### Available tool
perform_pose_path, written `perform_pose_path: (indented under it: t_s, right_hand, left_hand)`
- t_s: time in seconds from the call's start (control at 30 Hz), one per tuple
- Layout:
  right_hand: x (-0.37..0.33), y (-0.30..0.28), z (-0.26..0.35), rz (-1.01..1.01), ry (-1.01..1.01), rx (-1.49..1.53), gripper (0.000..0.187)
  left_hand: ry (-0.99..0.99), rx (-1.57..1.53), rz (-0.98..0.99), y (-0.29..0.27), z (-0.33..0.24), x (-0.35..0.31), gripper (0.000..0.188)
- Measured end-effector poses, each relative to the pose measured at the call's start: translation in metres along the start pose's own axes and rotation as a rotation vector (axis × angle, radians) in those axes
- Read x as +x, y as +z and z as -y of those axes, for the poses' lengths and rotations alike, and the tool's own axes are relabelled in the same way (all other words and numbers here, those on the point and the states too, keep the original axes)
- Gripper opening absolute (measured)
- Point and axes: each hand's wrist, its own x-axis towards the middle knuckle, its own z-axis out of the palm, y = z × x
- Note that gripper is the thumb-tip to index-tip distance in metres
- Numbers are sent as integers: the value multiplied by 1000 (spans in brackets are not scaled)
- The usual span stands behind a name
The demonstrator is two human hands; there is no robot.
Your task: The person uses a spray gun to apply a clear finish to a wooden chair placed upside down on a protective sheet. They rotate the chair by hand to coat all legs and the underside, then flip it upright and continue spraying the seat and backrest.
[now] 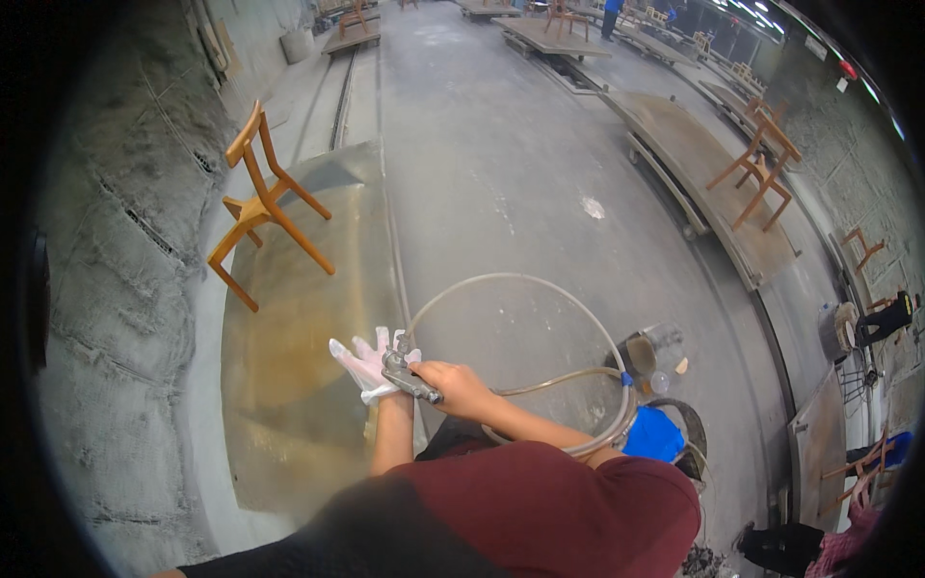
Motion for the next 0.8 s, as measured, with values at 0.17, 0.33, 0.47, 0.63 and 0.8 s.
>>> perform_pose_path:
  t_s: [0.17, 0.33, 0.47, 0.63, 0.8]
  right_hand:
    - [126, -17, -46, 29, 181, 76, 40]
    - [240, -59, -89, 0, 341, 198, 42]
    - [313, -93, -126, -94, 343, 138, 43]
    - [417, -117, -185, -140, 290, 193, 41]
    - [538, -88, -260, -90, 233, 308, 42]
  left_hand:
    - [-87, -267, 76, 62, -10, 132, 121]
    - [111, -173, 274, 97, -58, 239, 103]
    - [247, -192, 169, 106, -96, 310, 91]
    - [538, -26, -10, 120, -123, 374, 85]
    - [660, 291, -401, 148, -165, 460, 74]
